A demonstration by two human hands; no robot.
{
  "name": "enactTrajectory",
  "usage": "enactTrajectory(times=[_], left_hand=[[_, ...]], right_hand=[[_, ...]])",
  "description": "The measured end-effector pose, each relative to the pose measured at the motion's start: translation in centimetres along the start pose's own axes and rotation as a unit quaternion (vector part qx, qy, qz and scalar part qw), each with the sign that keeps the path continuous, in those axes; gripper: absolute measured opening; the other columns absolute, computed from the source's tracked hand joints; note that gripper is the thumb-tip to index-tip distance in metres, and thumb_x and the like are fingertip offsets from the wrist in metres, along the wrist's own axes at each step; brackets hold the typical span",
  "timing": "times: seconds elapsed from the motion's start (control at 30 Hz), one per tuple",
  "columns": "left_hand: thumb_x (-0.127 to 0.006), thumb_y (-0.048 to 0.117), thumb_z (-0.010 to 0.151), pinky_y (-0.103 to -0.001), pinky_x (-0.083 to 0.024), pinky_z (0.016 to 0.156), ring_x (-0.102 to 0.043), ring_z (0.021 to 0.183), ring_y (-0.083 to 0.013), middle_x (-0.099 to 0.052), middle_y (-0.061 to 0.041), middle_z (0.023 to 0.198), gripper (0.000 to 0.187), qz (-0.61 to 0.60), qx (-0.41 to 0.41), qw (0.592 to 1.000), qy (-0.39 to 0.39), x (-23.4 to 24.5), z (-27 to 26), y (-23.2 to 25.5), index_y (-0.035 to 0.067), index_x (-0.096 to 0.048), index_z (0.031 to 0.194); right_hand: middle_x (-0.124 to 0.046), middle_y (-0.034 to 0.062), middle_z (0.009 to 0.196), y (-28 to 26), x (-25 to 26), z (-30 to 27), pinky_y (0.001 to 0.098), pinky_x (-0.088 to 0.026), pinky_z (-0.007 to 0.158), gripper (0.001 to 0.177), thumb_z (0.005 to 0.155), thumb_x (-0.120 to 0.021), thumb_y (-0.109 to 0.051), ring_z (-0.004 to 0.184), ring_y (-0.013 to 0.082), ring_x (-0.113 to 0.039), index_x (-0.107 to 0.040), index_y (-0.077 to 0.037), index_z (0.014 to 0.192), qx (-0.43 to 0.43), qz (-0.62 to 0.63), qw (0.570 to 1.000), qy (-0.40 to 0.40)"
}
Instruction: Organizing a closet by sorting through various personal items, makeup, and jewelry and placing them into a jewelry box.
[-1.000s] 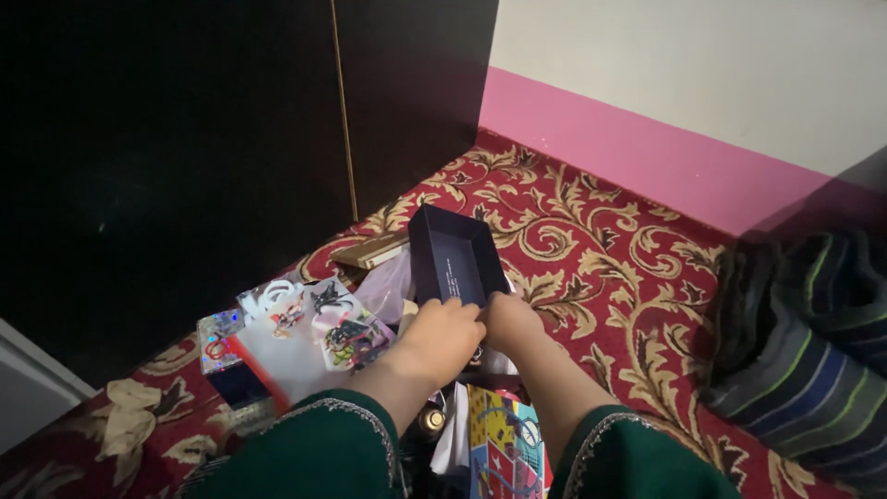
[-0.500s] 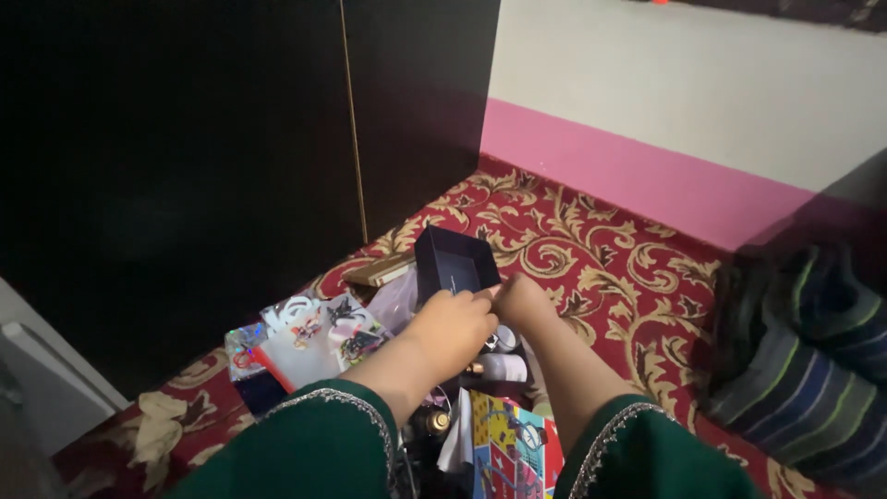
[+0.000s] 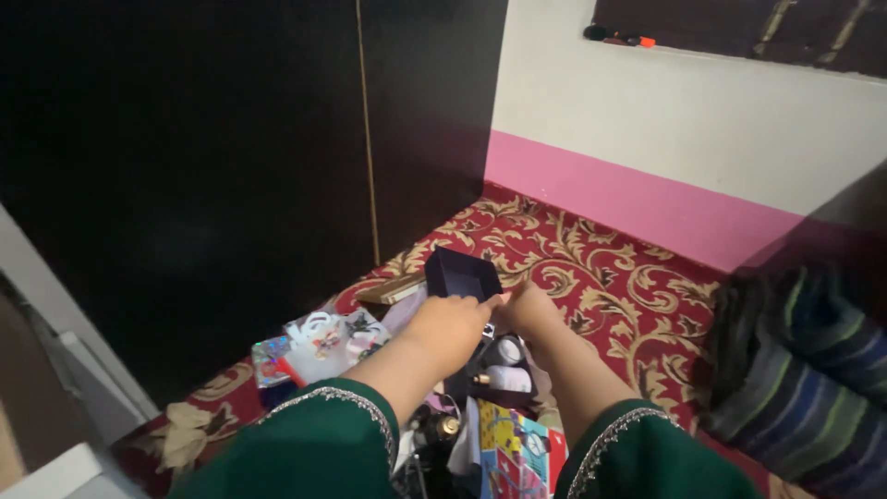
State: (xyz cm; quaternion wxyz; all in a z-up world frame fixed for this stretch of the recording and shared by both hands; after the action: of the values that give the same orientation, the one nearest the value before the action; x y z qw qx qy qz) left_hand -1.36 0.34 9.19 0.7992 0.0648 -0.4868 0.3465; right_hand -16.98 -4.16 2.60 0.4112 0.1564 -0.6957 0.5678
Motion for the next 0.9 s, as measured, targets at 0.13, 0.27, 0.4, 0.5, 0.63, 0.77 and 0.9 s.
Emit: enactTrajectory(times=[0.13, 0.27, 0.4, 0.5, 0.63, 0.77, 0.9], left_hand=[[-0.056, 0.014, 0.087, -0.044, -0.055, 0.058, -0.071, 0.074, -0.0258, -0.069, -0.002, 0.081, 0.013, 0.01, 0.013, 0.999, -0.034, 1.3, -0.3, -2.7, 0.016, -0.067, 0.091], [-0.053, 0.016, 0.087, -0.046, -0.054, 0.057, -0.07, 0.073, -0.0245, -0.067, 0.0, 0.081, 0.013, 0.058, 0.037, 0.996, -0.054, 2.4, -0.8, -6.2, 0.017, -0.066, 0.09], [-0.052, 0.017, 0.088, -0.046, -0.056, 0.065, -0.07, 0.08, -0.0273, -0.069, -0.004, 0.085, 0.016, 0.101, 0.062, 0.988, -0.095, 8.0, -1.9, -9.6, 0.014, -0.065, 0.096], [-0.058, 0.022, 0.084, -0.049, -0.056, 0.064, -0.071, 0.081, -0.0305, -0.069, -0.008, 0.085, 0.017, 0.125, 0.064, 0.987, -0.081, 9.5, -2.5, -13.3, 0.011, -0.067, 0.093], [-0.056, 0.018, 0.085, -0.05, -0.057, 0.068, -0.07, 0.083, -0.0312, -0.067, -0.008, 0.085, 0.016, 0.142, 0.096, 0.981, -0.094, 14.1, -4.6, -16.2, 0.009, -0.066, 0.095], [-0.058, 0.014, 0.086, -0.049, -0.058, 0.07, -0.069, 0.083, -0.0309, -0.067, -0.011, 0.085, 0.016, 0.174, 0.106, 0.973, -0.104, 19.4, -7.8, -18.1, 0.005, -0.067, 0.095], [-0.059, 0.013, 0.085, -0.049, -0.058, 0.068, -0.07, 0.083, -0.0309, -0.068, -0.012, 0.085, 0.017, 0.192, 0.137, 0.967, -0.097, 23.7, -11.3, -20.2, 0.004, -0.068, 0.096]], right_hand=[[-0.075, 0.0116, 0.099, -0.9, -2.8, 4.4, 0.0424, -0.055, 0.091, 0.045, 0.087, -0.059, -0.051, 0.109, 0.0293, -0.069, -0.071, -0.012, 0.108, 0.017, -0.102, 0.995, 0.008], [-0.077, 0.0072, 0.094, -6.8, -2.9, 2.4, 0.0416, -0.055, 0.091, 0.046, 0.083, -0.053, -0.055, 0.107, 0.0246, -0.07, -0.075, -0.018, 0.101, 0.049, -0.076, 0.996, -0.014], [-0.076, 0.0036, 0.077, -11.4, -4.1, 1.5, 0.0396, -0.056, 0.085, 0.041, 0.087, -0.053, -0.052, 0.097, 0.0226, -0.073, -0.076, -0.019, 0.096, 0.093, -0.039, 0.994, -0.044], [-0.076, 0.0155, 0.094, -14.9, -3.9, 1.1, 0.0448, -0.055, 0.089, 0.035, 0.086, -0.064, -0.04, 0.104, 0.0321, -0.071, -0.076, -0.011, 0.102, 0.083, 0.01, 0.996, -0.012], [-0.076, 0.0069, 0.078, -20.6, -4.6, -2.0, 0.0345, -0.057, 0.077, 0.039, 0.088, -0.061, -0.048, 0.08, 0.0214, -0.075, -0.076, -0.014, 0.102, 0.086, 0.054, 0.994, -0.038], [-0.075, 0.0035, 0.072, -27.4, -4.7, -7.5, 0.0309, -0.057, 0.068, 0.036, 0.09, -0.059, -0.048, 0.069, 0.0182, -0.075, -0.077, -0.017, 0.093, 0.105, 0.066, 0.99, -0.064], [-0.075, 0.0098, 0.081, -32.9, -4.0, -12.8, 0.0284, -0.058, 0.067, 0.034, 0.093, -0.058, -0.037, 0.074, 0.0193, -0.075, -0.074, -0.009, 0.103, 0.147, 0.091, 0.982, -0.076]])
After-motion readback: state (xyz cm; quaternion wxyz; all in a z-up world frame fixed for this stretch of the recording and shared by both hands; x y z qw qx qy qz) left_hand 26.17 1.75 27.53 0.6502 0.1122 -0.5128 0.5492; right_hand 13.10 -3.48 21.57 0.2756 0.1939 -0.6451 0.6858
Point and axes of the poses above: each hand's wrist, its own z-axis towards the middle knuckle, its own x-axis out of the back of the hand, y = z × x, the point moved 6 cm from there along z, towards the middle knuckle
